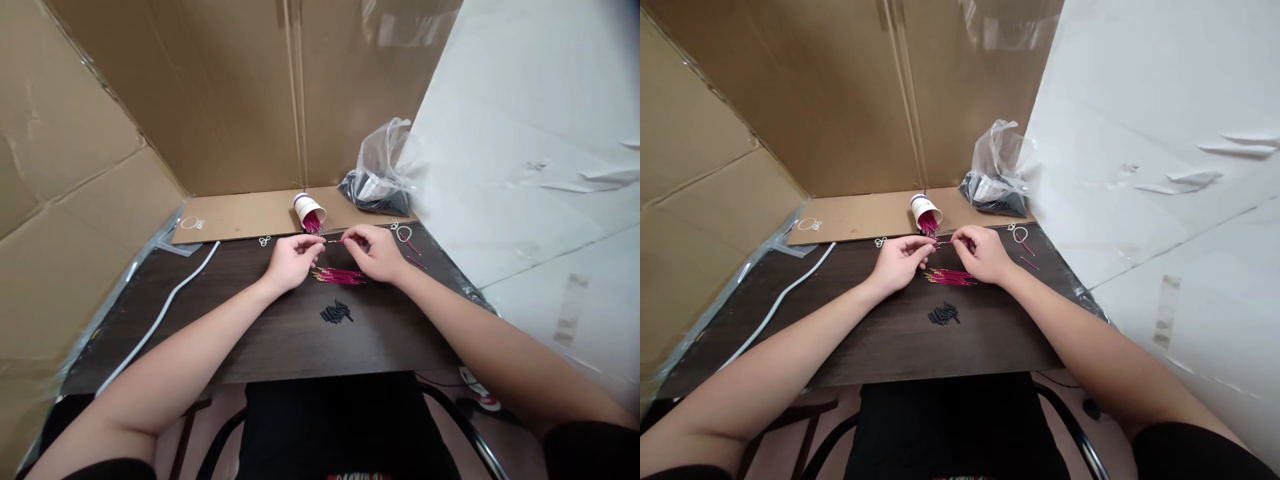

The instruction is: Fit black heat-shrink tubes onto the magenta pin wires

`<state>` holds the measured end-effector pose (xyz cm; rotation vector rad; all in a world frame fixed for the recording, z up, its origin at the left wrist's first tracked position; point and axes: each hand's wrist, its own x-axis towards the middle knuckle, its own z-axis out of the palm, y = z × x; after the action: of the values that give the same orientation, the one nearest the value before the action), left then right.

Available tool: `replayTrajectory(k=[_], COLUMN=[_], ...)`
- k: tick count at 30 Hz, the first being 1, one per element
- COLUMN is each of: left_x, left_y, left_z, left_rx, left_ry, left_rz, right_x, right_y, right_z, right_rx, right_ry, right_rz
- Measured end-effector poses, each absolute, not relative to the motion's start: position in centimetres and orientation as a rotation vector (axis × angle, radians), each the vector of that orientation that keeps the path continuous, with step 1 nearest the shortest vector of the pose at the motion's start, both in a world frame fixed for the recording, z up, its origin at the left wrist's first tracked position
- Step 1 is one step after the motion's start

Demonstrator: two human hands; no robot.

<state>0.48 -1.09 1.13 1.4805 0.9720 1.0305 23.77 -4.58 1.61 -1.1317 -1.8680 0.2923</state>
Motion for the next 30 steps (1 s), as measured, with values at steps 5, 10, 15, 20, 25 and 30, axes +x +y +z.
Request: replayTrajectory(k=[5, 10, 15, 20, 25, 30], left_x=[0.6, 0.6, 0.6, 0.6, 0.5, 0.2], left_y=[-1.1, -1.1, -1.1, -1.1, -1.0, -0.8], left_z=[0.9, 0.8, 0.9, 0.9, 0.5, -0.1], left_rx=[1.512, 1.525, 1.548, 1.559, 1.585, 1.743], left_ry=[0.957, 0.942, 0.931, 0.918, 0.919, 0.907], left_rz=[1.033, 1.027, 1.028, 1.038, 1.031, 1.071], right_x=[23.8, 23.7, 23.7, 23.7, 23.8, 23.9], right_y=[-4.6, -4.6, -4.6, -4.6, -4.5, -4.6], right_z=[1.6, 1.6, 1.7, 1.7, 1.7, 1.7], right_rx=[-1.121, -1.105, -1.091, -1.102, -1.086, -1.107], right_ry=[-1.886, -1.914, -1.911, -1.909, -1.943, -1.984], right_rz=[0.297, 0.286, 0.264, 0.256, 0.234, 0.267])
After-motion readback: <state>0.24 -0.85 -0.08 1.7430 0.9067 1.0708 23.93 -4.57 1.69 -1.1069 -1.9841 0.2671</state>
